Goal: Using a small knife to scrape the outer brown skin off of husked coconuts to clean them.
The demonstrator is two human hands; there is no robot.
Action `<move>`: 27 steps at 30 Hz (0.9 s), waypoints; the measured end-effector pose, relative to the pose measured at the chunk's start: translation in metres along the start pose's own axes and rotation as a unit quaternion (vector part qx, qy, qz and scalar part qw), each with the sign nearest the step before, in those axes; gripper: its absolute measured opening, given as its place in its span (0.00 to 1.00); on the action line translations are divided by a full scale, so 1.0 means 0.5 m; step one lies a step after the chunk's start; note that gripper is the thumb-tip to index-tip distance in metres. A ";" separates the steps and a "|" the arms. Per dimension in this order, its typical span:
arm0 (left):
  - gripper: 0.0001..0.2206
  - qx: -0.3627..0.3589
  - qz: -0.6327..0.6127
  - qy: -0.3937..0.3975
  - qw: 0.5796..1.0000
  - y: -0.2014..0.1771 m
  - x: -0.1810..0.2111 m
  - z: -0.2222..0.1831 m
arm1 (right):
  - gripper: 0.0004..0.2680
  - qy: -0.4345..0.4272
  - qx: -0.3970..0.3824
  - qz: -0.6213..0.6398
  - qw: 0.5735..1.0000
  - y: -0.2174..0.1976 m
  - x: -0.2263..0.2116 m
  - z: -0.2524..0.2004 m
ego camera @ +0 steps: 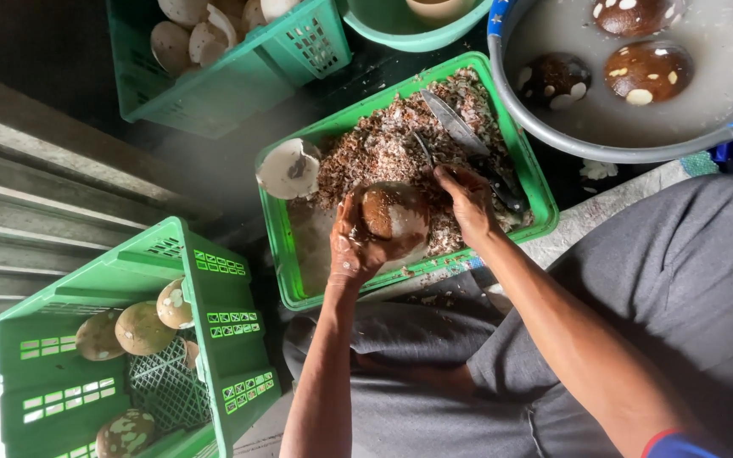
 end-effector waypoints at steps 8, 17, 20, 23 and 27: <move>0.41 0.042 -0.058 0.005 0.997 -0.034 0.024 -0.014 | 0.29 0.029 0.019 0.131 0.991 0.009 -0.001 -0.004; 0.45 0.020 -0.057 0.000 0.998 -0.028 0.031 -0.013 | 0.27 0.161 -0.052 0.094 0.981 -0.022 -0.058 0.047; 0.41 0.061 -0.055 0.021 0.996 -0.039 0.023 -0.019 | 0.29 0.131 -0.032 0.094 0.986 -0.020 -0.052 0.041; 0.43 0.067 -0.055 0.012 0.996 -0.035 0.012 -0.017 | 0.20 0.080 -0.182 -0.099 0.975 0.047 0.007 -0.003; 0.43 0.065 -0.047 0.013 0.997 -0.034 0.016 -0.018 | 0.23 0.086 -0.073 -0.011 0.994 -0.028 -0.084 0.059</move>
Point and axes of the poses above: each hand's wrist, its own z-axis towards the middle knuckle, its own y-axis out of the palm, x = y × z, the point moved 10 cm from there along z, towards the middle knuckle, and after that the axes turned 12 degrees about -y, right-handed, at the moved point
